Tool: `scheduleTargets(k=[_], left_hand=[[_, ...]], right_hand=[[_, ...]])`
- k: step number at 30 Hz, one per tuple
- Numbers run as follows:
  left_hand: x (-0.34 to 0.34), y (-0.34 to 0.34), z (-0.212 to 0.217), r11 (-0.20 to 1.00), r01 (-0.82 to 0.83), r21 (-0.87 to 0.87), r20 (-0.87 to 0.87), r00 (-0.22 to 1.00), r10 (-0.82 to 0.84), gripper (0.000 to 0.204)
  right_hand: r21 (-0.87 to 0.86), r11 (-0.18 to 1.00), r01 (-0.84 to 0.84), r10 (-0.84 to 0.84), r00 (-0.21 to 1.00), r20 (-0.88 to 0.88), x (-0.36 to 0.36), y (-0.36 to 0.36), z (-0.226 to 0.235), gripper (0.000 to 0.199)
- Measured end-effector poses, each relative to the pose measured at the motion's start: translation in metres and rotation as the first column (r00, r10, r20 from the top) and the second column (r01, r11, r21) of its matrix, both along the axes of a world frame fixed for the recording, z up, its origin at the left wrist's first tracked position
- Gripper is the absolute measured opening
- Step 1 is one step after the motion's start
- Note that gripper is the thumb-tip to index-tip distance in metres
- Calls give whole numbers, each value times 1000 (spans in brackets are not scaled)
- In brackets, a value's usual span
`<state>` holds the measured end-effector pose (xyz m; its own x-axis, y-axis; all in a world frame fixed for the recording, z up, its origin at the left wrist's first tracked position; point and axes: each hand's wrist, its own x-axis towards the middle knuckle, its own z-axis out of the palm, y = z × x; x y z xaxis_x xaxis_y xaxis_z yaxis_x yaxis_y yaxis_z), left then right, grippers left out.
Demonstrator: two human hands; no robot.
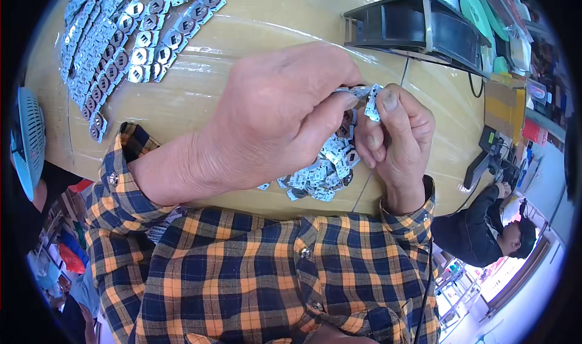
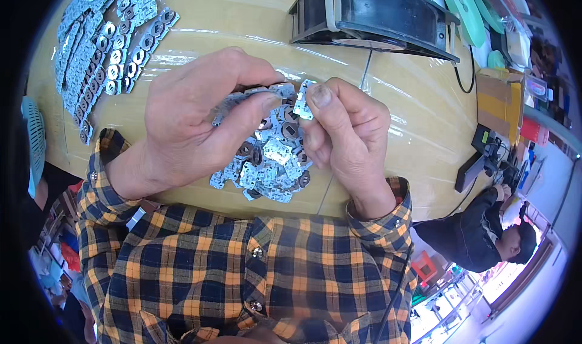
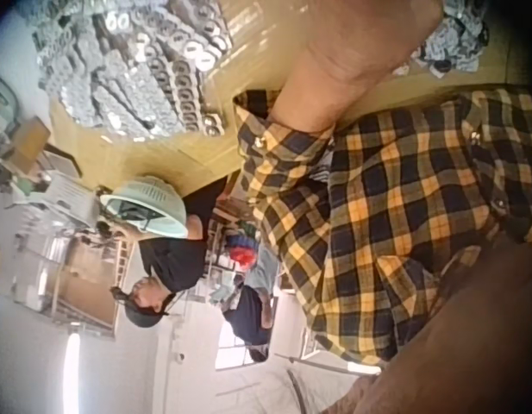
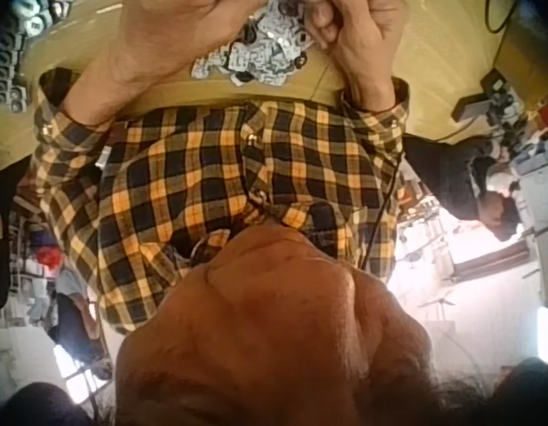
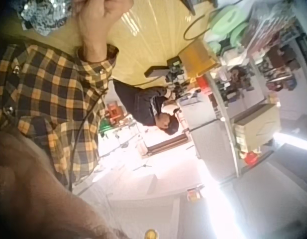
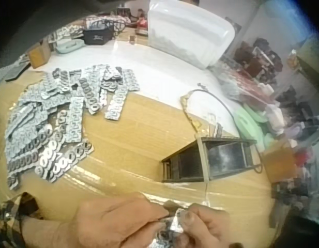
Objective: Assembling small electronic components on a workbench in an industrial setting.
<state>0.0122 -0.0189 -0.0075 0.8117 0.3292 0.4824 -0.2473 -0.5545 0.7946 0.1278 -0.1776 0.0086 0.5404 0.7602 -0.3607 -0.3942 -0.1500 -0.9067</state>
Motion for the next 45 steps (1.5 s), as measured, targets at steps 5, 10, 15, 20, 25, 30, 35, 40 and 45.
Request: scheduleTargets(k=[5,10,15,20,25,30,35,40,45], left_hand=[[-1,-1,1,1000,-14,-20,-10,1000,13,20],[2,2,0,995,90,35,56,994,-92,19],[1,10,1,980,200,-5,25,980,-200,20],[-2,10,11,875,61,-480,-89,989,-118,15],[-4,9,8,838,232,-494,-104,941,-322,18],[-6,10,16,734,213,-644,-169,897,-408,16],[-6,15,9,825,345,-447,-246,840,-484,14],[-3,13,12,757,162,-633,-230,895,-383,13],[-4,11,6,776,222,-591,-184,899,-397,12]], right_hand=[[22,999,-40,39,999,16,-1,1,0,35],[44,999,19,-18,999,-35,0,0,0,34],[66,998,-14,11,999,46,1,-6,-5,31],[-23,1000,-19,25,950,312,3,-10,-3,26],[-31,980,-196,170,748,642,2,-8,-2,19],[-59,984,-167,174,843,510,4,-12,9,18],[-20,931,-363,257,617,744,12,-7,1,16],[-64,933,-354,279,601,749,14,-8,-1,17],[-165,930,-327,363,758,542,13,-11,12,21]])
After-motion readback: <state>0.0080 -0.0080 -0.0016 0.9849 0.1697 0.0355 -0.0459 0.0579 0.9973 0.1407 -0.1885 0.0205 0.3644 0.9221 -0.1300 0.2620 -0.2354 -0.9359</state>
